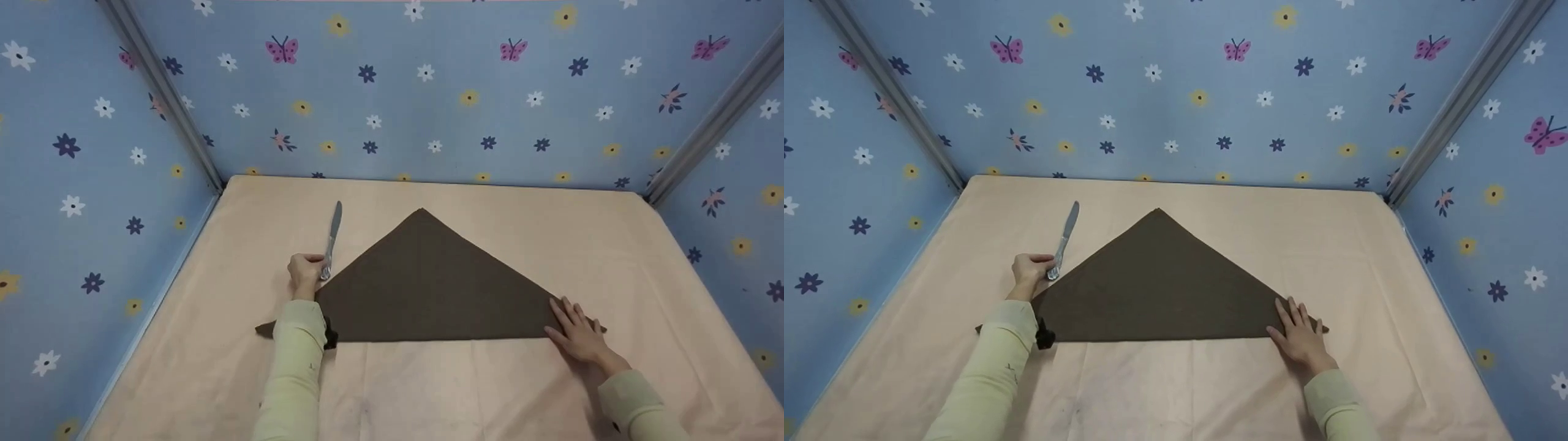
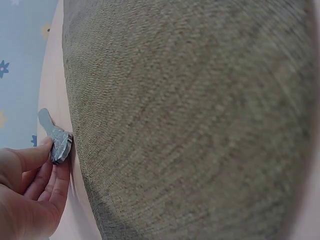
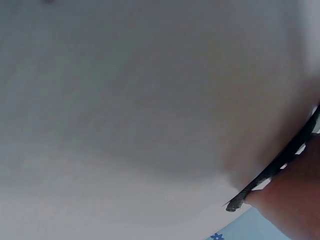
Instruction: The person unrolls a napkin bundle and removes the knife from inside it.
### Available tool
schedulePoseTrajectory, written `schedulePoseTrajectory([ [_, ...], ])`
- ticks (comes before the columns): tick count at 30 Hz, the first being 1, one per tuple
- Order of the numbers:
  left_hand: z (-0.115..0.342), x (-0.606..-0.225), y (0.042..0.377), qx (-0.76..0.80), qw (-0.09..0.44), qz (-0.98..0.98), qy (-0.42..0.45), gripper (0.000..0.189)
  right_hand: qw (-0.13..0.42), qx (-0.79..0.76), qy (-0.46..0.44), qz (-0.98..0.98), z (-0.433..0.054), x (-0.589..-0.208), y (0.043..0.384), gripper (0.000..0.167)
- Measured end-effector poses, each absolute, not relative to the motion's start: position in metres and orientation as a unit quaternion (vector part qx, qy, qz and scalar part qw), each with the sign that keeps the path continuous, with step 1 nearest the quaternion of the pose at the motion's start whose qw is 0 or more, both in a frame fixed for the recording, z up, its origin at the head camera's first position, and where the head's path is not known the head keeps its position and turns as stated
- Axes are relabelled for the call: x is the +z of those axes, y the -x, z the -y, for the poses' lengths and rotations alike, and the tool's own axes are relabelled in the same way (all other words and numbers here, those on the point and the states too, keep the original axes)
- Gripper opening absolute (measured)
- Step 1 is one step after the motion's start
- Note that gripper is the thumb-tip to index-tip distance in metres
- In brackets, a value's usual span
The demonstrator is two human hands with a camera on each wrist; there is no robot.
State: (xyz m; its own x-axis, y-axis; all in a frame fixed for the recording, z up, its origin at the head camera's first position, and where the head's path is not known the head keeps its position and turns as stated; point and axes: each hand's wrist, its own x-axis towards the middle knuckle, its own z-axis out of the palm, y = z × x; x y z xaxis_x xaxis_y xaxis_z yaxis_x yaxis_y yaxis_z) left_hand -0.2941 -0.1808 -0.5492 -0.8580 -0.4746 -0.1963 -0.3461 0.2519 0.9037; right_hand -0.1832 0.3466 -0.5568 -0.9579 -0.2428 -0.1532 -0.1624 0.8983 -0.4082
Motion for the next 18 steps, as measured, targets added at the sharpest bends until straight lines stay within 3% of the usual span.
schedulePoseTrajectory([
  [18, 0.186, -0.544, 0.279, -0.577, 0.044, 0.781, -0.235, 0.023, 0.104, -0.224, 0.104, -0.963, -0.349, -0.553, 0.183, 0.067],
])
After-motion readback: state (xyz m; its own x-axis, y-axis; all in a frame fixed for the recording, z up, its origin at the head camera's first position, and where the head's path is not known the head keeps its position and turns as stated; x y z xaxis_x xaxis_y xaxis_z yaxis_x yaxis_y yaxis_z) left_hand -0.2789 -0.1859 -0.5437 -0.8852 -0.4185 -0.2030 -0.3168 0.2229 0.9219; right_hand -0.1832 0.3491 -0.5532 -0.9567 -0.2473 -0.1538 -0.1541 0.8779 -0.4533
